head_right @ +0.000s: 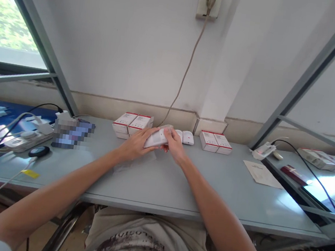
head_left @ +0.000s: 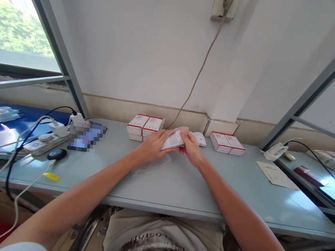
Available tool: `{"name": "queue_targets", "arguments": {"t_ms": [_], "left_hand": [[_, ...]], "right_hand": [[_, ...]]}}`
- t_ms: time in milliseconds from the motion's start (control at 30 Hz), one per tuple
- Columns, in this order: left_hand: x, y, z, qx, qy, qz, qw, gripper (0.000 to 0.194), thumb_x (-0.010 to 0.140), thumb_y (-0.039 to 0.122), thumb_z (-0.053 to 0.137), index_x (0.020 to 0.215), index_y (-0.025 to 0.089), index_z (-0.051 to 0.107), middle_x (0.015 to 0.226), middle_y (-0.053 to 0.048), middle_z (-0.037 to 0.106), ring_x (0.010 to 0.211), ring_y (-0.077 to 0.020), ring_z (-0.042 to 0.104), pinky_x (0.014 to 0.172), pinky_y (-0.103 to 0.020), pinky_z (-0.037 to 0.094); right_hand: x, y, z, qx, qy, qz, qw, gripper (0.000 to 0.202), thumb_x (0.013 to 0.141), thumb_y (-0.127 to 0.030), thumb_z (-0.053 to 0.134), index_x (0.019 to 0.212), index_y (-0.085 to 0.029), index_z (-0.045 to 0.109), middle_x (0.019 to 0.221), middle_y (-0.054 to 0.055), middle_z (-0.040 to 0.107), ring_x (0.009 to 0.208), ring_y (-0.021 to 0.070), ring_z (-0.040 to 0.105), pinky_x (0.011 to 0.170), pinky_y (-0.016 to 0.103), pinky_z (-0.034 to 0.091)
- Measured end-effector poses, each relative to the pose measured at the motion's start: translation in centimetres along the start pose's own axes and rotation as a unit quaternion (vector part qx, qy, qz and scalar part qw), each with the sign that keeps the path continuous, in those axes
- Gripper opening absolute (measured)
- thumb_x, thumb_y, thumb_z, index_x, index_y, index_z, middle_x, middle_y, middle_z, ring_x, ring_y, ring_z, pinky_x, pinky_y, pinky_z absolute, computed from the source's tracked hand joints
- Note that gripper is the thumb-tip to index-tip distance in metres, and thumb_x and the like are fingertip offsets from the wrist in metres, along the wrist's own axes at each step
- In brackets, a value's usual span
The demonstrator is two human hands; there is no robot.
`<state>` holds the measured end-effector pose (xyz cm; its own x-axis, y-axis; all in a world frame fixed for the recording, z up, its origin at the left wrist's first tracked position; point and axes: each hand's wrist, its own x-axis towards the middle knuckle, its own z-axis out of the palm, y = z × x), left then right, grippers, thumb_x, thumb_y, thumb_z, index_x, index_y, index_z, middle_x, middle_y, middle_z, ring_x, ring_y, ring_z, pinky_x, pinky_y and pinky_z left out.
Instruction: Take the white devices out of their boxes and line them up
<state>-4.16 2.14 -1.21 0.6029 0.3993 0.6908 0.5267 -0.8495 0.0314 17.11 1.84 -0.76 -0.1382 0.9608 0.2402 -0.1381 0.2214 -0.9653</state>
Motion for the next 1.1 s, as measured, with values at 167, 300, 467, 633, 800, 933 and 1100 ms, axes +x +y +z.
{"name": "queue_targets", "arguments": {"t_ms": [167, 300, 467, 633, 800, 933, 1100], "left_hand": [[-0.4, -0.9, -0.9, 0.036, 0.030, -0.006, 0.999, 0.071, 0.109, 0.056, 0.057, 0.166, 0.022, 0.034, 0.145, -0.019, 0.064, 0.131, -0.0356, 0.064, 0.110, -0.052, 0.053], [-0.1, -1.0, -1.6, 0.071, 0.049, -0.016, 0.996, 0.069, 0.109, 0.055, 0.057, 0.166, 0.021, 0.037, 0.147, -0.019, 0.064, 0.131, -0.0363, 0.064, 0.109, -0.052, 0.052], [0.0, -1.1, -1.4, 0.108, 0.061, 0.020, 0.992, 0.065, 0.109, 0.048, 0.059, 0.165, 0.019, 0.040, 0.143, -0.018, 0.068, 0.127, -0.0347, 0.065, 0.110, -0.050, 0.052], [0.1, -1.1, -1.7, 0.142, 0.070, 0.066, 0.985, 0.060, 0.109, 0.036, 0.059, 0.164, 0.018, 0.042, 0.144, -0.018, 0.068, 0.127, -0.0339, 0.066, 0.109, -0.050, 0.052], [0.0, -1.4, -2.4, 0.162, 0.044, 0.114, 0.979, 0.059, 0.110, 0.026, 0.056, 0.166, 0.024, 0.039, 0.152, -0.015, 0.066, 0.129, -0.0322, 0.068, 0.110, -0.050, 0.052], [0.0, -1.6, -2.5, 0.151, 0.013, 0.098, 0.984, 0.055, 0.112, 0.029, 0.049, 0.166, 0.026, 0.039, 0.156, -0.014, 0.063, 0.132, -0.0316, 0.067, 0.112, -0.051, 0.051], [-0.1, -1.9, -2.8, 0.151, -0.019, 0.077, 0.985, 0.053, 0.112, 0.032, 0.047, 0.165, 0.026, 0.042, 0.158, -0.015, 0.061, 0.133, -0.0338, 0.066, 0.108, -0.051, 0.054]], "right_hand": [[1.0, -0.3, -2.4, -0.115, 0.091, -0.044, 0.988, 0.044, 0.080, -0.064, 0.076, 0.097, -0.025, 0.065, 0.071, -0.003, 0.058, 0.051, 0.0120, 0.048, 0.044, 0.027, 0.034], [1.4, -0.7, -3.8, -0.170, 0.191, -0.128, 0.958, 0.040, 0.074, -0.050, 0.083, 0.098, -0.025, 0.064, 0.085, 0.000, 0.063, 0.059, 0.0116, 0.045, 0.052, 0.027, 0.039], [0.9, -1.3, -3.4, -0.137, 0.084, -0.085, 0.983, 0.039, 0.076, -0.059, 0.083, 0.088, -0.024, 0.070, 0.075, -0.002, 0.059, 0.059, 0.0122, 0.044, 0.054, 0.029, 0.035], [0.3, -1.9, -3.5, -0.103, -0.010, -0.062, 0.993, 0.042, 0.080, -0.057, 0.084, 0.107, -0.026, 0.079, 0.066, -0.005, 0.052, 0.059, 0.0120, 0.042, 0.057, 0.028, 0.034], [-0.1, -2.7, -3.7, -0.060, -0.103, -0.043, 0.992, 0.040, 0.086, -0.054, 0.082, 0.113, -0.025, 0.080, 0.082, -0.001, 0.062, 0.067, 0.0117, 0.047, 0.057, 0.025, 0.035], [-0.2, -2.9, -3.8, -0.125, -0.092, -0.022, 0.988, 0.037, 0.087, -0.057, 0.078, 0.098, -0.022, 0.078, 0.070, -0.003, 0.056, 0.061, 0.0111, 0.044, 0.054, 0.025, 0.032], [-0.1, -2.5, -4.0, -0.212, -0.137, -0.036, 0.967, 0.031, 0.090, -0.055, 0.074, 0.091, -0.024, 0.074, 0.065, -0.005, 0.051, 0.056, 0.0113, 0.041, 0.052, 0.025, 0.030]]}}
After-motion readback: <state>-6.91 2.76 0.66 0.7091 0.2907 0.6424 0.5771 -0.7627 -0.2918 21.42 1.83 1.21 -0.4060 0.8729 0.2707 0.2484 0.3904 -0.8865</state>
